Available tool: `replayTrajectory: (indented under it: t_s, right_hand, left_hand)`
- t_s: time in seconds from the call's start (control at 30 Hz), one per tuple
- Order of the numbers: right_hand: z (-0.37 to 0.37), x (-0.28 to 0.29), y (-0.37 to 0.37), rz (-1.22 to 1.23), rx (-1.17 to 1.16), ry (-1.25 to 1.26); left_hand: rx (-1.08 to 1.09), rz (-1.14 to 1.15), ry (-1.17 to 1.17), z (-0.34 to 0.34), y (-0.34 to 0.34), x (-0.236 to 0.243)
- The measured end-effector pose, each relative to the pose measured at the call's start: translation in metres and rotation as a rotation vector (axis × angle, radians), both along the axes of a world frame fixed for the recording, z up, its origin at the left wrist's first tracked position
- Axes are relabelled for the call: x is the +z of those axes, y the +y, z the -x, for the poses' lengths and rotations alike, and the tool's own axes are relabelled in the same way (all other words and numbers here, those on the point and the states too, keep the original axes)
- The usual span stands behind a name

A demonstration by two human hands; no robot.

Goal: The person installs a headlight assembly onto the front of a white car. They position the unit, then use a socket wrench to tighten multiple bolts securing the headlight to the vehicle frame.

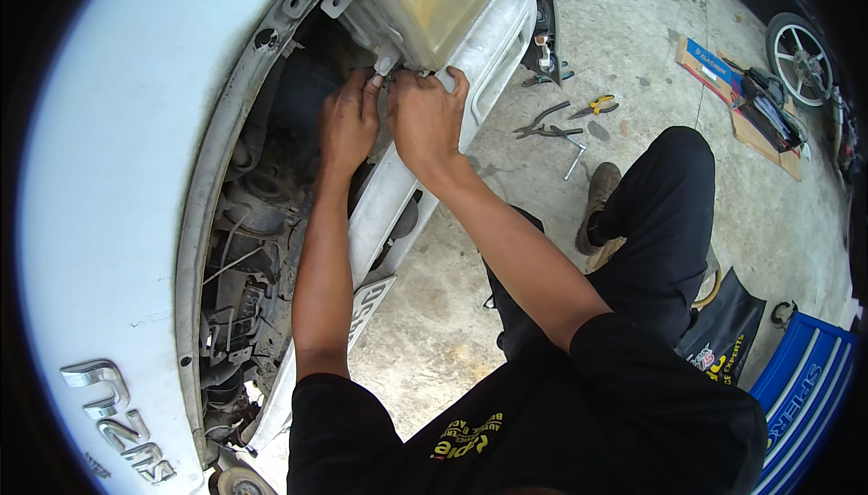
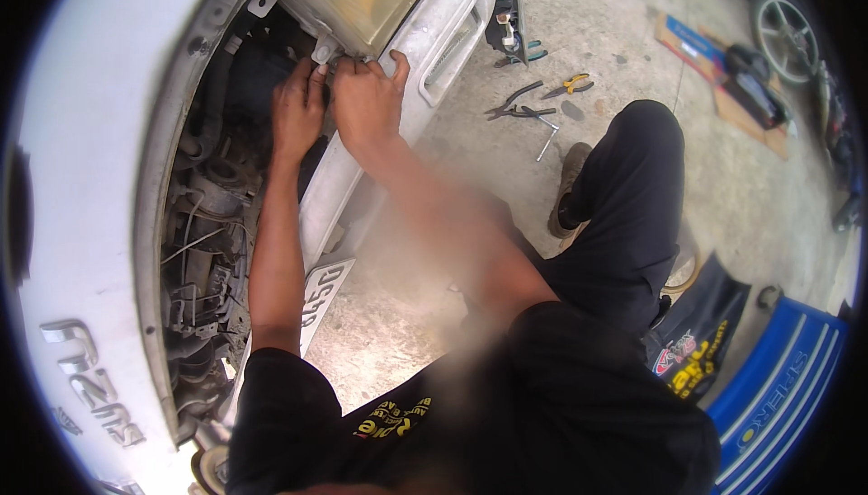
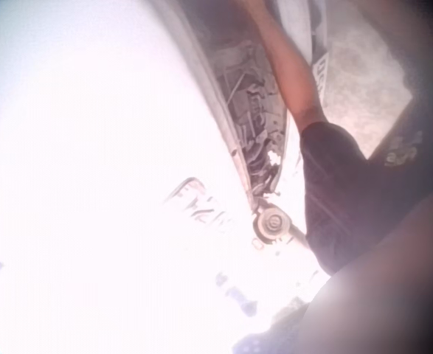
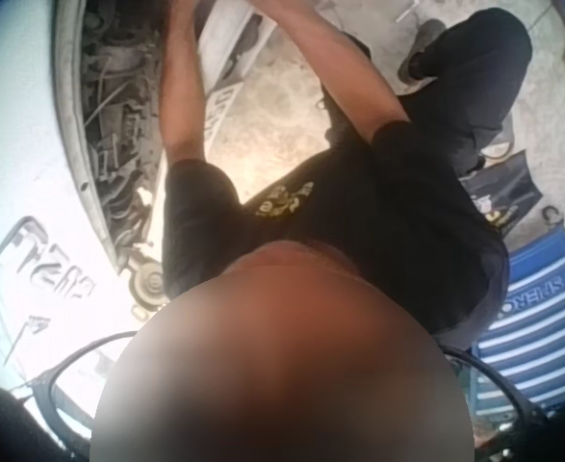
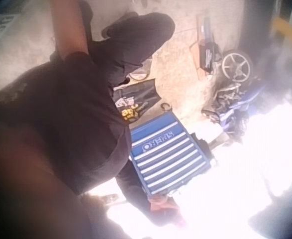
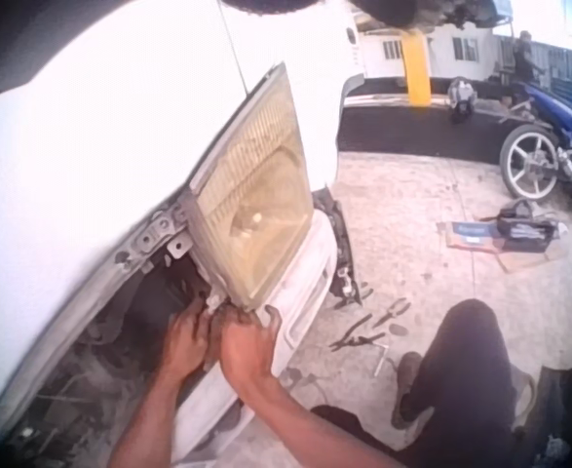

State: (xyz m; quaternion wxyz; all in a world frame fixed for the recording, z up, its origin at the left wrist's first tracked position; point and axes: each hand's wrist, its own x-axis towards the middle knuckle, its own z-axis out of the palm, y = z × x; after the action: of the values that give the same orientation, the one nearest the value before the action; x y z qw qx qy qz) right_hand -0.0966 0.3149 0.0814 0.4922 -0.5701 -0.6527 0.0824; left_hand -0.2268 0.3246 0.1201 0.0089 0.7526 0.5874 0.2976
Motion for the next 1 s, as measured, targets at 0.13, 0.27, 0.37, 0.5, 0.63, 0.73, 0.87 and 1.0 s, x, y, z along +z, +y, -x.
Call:
replayTrajectory:
  t_s: [0.13,0.27,0.37,0.5,0.63,0.73,0.87,1.0]
  right_hand:
    - [0.0023,-0.0007,0.0024,-0.063,0.005,0.062]
    - [0.0021,0.0009,0.0018,0.005,-0.014,-0.009]
    - [0.0002,0.0019,-0.0002,-0.02,-0.017,-0.044]
    - [-0.0023,0.0012,-0.0013,-0.057,-0.003,0.003]
    - [-0.0012,0.0011,0.0007,-0.052,0.004,0.012]
    - [-0.0006,0.0017,0.0012,-0.015,-0.002,-0.041]
    - [-0.0031,0.0011,-0.0005,-0.027,0.013,-0.047]
    - [-0.0039,0.0004,0.0009,-0.058,0.038,0.009]
  left_hand:
    - [-0.002,0.006,-0.012,0.0001,0.0,-0.0004]
    - [-0.018,-0.012,-0.042,-0.001,-0.0001,-0.0008]
    - [-0.018,-0.007,-0.028,-0.0015,0.0002,0.0005]
    - [-0.021,-0.001,-0.014,-0.0015,-0.0001,0.0023]
    - [-0.008,-0.011,-0.008,-0.0016,-0.0016,0.0021]
    - [0.0,0.013,-0.025,-0.0017,-0.0016,0.0021]
    - [-0.022,-0.014,-0.008,-0.0012,-0.0002,0.0026]
    - [-0.019,-0.01,-0.008,0.0005,0.0003,0.0014]
